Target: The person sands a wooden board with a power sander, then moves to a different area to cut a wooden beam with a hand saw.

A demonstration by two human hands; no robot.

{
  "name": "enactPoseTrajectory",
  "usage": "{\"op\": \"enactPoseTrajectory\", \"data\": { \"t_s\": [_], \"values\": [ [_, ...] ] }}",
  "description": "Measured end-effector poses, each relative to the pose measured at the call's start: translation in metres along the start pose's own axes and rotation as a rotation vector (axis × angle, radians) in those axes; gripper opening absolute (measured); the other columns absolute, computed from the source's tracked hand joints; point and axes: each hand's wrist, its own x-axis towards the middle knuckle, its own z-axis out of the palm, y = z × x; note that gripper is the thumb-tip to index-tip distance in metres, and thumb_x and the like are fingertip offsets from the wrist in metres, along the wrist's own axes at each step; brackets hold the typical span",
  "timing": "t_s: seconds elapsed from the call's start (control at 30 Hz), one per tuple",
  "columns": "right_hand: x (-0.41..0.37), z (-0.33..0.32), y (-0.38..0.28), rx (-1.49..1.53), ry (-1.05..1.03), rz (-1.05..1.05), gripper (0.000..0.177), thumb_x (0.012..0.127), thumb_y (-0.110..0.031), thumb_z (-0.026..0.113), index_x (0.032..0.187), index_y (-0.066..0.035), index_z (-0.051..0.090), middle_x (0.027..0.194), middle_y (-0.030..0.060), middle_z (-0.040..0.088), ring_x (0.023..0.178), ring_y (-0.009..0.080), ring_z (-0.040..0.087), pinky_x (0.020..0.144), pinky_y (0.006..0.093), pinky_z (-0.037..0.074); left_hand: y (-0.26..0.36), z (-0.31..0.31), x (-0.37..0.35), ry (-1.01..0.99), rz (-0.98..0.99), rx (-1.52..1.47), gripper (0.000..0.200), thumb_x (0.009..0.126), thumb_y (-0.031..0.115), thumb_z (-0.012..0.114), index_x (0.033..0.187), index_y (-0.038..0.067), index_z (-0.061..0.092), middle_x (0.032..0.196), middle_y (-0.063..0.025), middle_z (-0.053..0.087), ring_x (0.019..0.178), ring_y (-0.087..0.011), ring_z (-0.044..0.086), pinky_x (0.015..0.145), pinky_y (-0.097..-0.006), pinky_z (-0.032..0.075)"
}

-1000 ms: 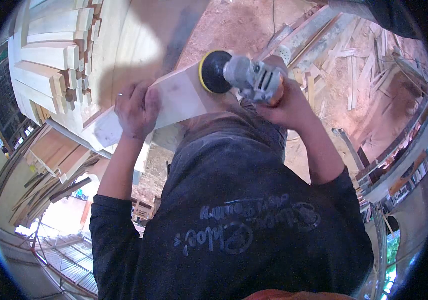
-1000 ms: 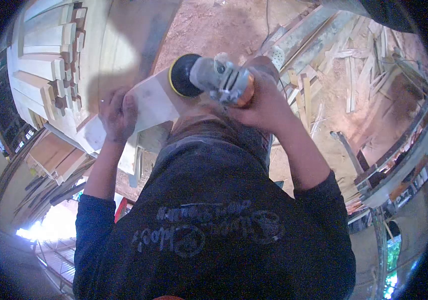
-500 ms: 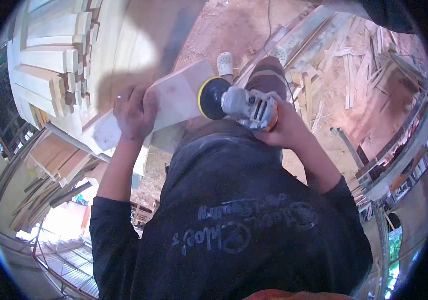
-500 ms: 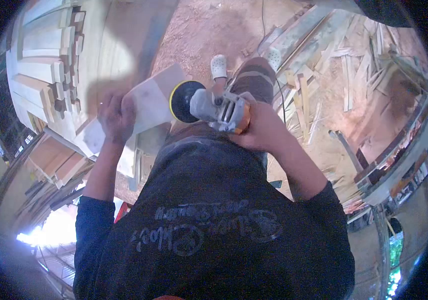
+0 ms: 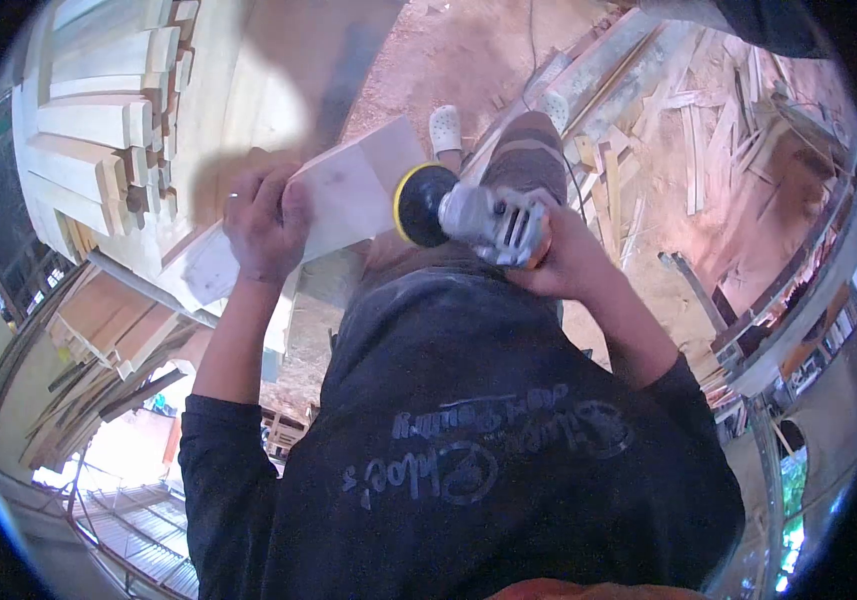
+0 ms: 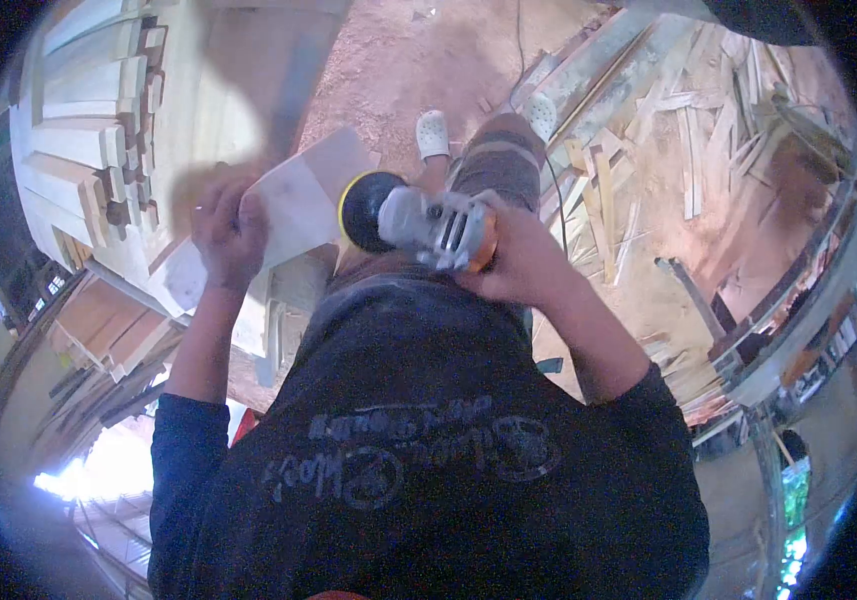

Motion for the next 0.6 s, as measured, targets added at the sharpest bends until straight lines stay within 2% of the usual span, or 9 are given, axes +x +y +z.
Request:
{"op": "enactPoseTrajectory", "data": {
  "t_s": [0.03,0.13,0.17,0.23,0.3,0.37,0.47,0.53,0.6],
  "values": [
    [0.0,-0.002,-0.007,-0.055,-0.071,0.043,0.071,0.073,-0.032,0.09,0.134,-0.006,0.063,0.112,0.0214,0.072,0.112,0.0428,0.071,0.098,0.0473,0.056,0.001,-0.002,0.001,-0.01,0.005,0.013,0.023,0.102,0.031,0.067,0.107,0.013,0.079,0.103,-0.0103,0.072,0.092,-0.0326,0.071,0.083,-0.0463,0.055],
    [0.024,-0.005,-0.007,-0.062,0.091,0.053,0.072,0.073,-0.033,0.09,0.135,-0.007,0.063,0.114,0.0214,0.073,0.114,0.0421,0.07,0.098,0.047,0.056,-0.001,-0.001,-0.002,-0.012,0.011,0.004,0.023,0.102,0.03,0.066,0.107,0.012,0.079,0.103,-0.0104,0.072,0.092,-0.0328,0.07,0.083,-0.0459,0.055],
    [0.038,-0.006,-0.008,0.052,0.13,0.035,0.068,0.073,-0.035,0.092,0.129,-0.006,0.067,0.112,0.0221,0.074,0.111,0.0426,0.071,0.098,0.0475,0.056,-0.003,0.001,-0.001,-0.001,0.014,-0.007,0.023,0.102,0.03,0.066,0.107,0.011,0.079,0.104,-0.0105,0.072,0.092,-0.0329,0.07,0.082,-0.0457,0.055],
    [0.065,-0.019,0.009,-0.128,0.113,0.006,0.062,0.077,-0.026,0.089,0.13,-0.004,0.064,0.112,0.0132,0.074,0.105,0.0276,0.071,0.093,0.0396,0.057,-0.007,0.004,0.001,0.011,0.042,-0.021,0.025,0.101,0.031,0.066,0.108,0.011,0.079,0.104,-0.0114,0.072,0.093,-0.0331,0.07,0.082,-0.045,0.055],
    [0.07,-0.027,0.013,-0.111,0.085,0.15,0.056,0.082,-0.021,0.087,0.13,-0.003,0.064,0.112,0.0063,0.076,0.102,0.0179,0.071,0.091,0.0336,0.057,-0.005,0.002,0.002,-0.004,0.046,-0.042,0.026,0.101,0.033,0.067,0.109,0.01,0.078,0.106,-0.0116,0.073,0.095,-0.0343,0.07,0.083,-0.0455,0.055],
    [0.064,-0.026,0.028,0.088,0.129,0.093,0.055,0.083,-0.02,0.087,0.13,-0.002,0.064,0.114,0.0064,0.075,0.104,0.0172,0.07,0.092,0.0338,0.056,0.004,-0.005,0.007,-0.032,0.036,-0.069,0.028,0.1,0.035,0.068,0.11,0.01,0.078,0.11,-0.0112,0.075,0.1,-0.0364,0.071,0.085,-0.0471,0.056],
    [0.042,-0.033,0.023,0.248,0.281,0.071,0.053,0.085,-0.018,0.086,0.13,-0.001,0.064,0.116,0.0061,0.074,0.106,0.016,0.069,0.094,0.0336,0.055,0.016,0.004,0.013,0.046,0.337,-0.09,0.037,0.1,0.039,0.069,0.126,0.013,0.073,0.136,-0.0139,0.069,0.131,-0.0388,0.063,0.105,-0.0553,0.05],
    [0.021,-0.038,0.019,0.252,0.377,0.117,0.052,0.085,-0.017,0.086,0.13,0.0,0.064,0.117,0.0063,0.074,0.106,0.0153,0.069,0.095,0.0331,0.055,0.062,0.004,0.005,-0.107,0.398,0.078,0.05,0.099,0.035,0.066,0.142,0.009,0.06,0.152,-0.0151,0.057,0.148,-0.0386,0.045,0.116,-0.0612,0.038],
    [0.007,-0.049,0.02,0.185,0.444,0.169,0.051,0.086,-0.016,0.085,0.13,0.0,0.064,0.118,0.0068,0.073,0.107,0.0147,0.068,0.095,0.0326,0.054,0.094,0.015,0.006,-0.202,0.418,0.216,0.06,0.097,0.031,0.064,0.151,0.007,0.053,0.163,-0.0157,0.046,0.16,-0.0373,0.03,0.123,-0.0654,0.026]
  ]
}}
